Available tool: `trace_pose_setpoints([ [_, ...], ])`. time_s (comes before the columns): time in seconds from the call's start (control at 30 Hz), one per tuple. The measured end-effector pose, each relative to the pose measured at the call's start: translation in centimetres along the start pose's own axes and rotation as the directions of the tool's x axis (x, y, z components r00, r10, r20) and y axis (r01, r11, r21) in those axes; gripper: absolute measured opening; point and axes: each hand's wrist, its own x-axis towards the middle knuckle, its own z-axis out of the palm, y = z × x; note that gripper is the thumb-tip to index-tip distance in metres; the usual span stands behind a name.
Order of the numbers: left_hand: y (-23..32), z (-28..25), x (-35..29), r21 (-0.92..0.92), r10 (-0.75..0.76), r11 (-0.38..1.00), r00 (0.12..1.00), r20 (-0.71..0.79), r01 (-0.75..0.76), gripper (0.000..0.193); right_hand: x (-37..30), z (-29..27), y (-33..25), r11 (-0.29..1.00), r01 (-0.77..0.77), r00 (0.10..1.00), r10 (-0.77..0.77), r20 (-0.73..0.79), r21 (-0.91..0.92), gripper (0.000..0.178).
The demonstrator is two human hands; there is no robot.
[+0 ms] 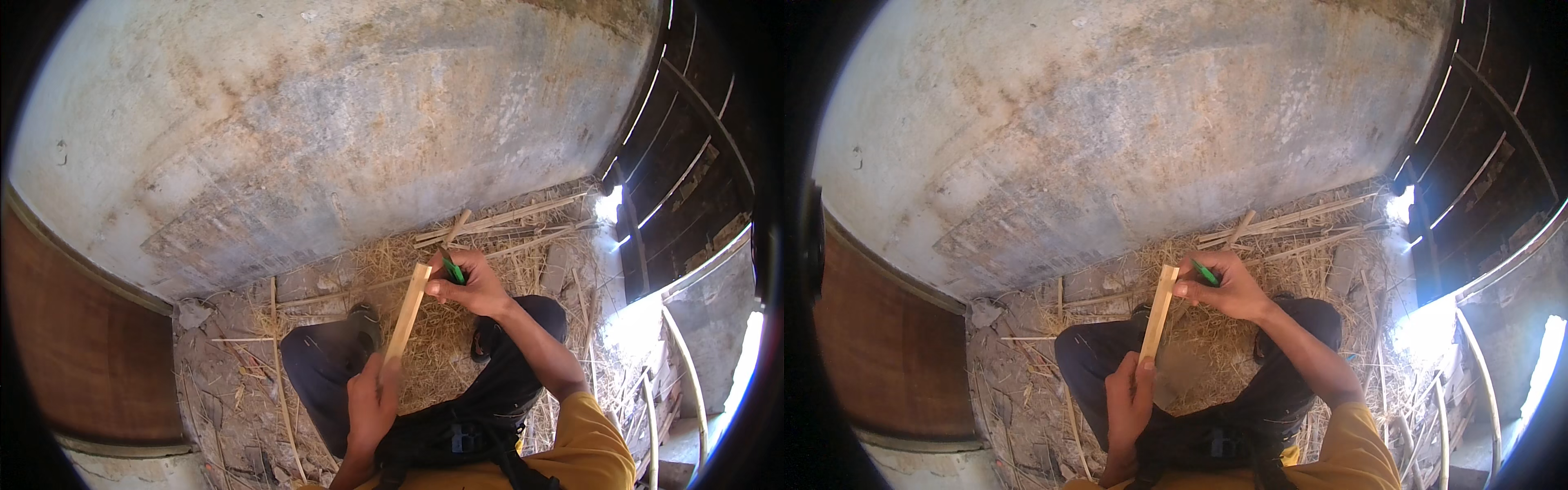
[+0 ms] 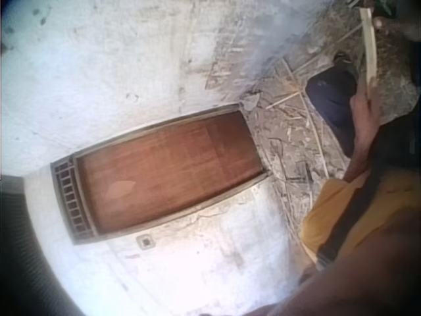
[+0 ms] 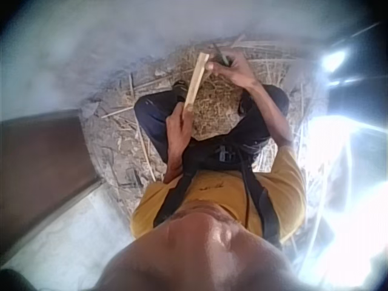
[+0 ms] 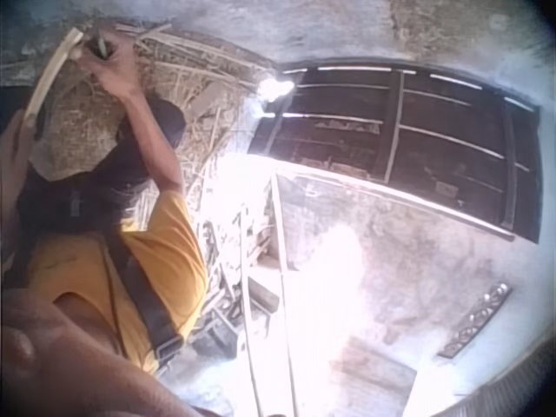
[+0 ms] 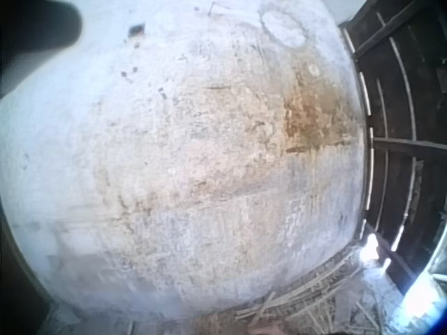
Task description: The person uses a utility knife to carve and shape a wooden stick while sitting on a floor covered in wood shavings.
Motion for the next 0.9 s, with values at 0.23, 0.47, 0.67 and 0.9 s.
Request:
trace_pose_setpoints([
  [0.23, 0.1, 0.1, 0.9, -0.012, 0.023, 1.0, 0.998, 0.062, -0.022, 0.019, 0.1, 0.1, 0.0, 1.0, 0.003, 1.0, -0.002, -0.021, 0.003, 0.015],
  [0.47, 0.8, 0.8, 1.6, -0.33, -0.075, 0.937, 0.989, 0.127, 0.114, 0.028, 0.1, 0.5, -0.5, 0.999, -0.032, 0.999, 0.033, -0.019, 0.021, 0.015],
  [0.67, 1.4, 0.6, 1.8, -0.521, -0.128, 0.831, 0.978, 0.163, 0.196, 0.028, 0.0, 0.2, 0.4, 0.992, 0.128, 0.99, -0.127, 0.054, -0.015, 0.026],
  [0.9, 1.4, -0.2, 2.1, -0.541, -0.161, 0.805, 0.967, 0.198, 0.244, 0.031, -0.4, 0.4, 0.6, 0.776, 0.305, 0.952, -0.253, 0.171, -0.553, 0.026],
])
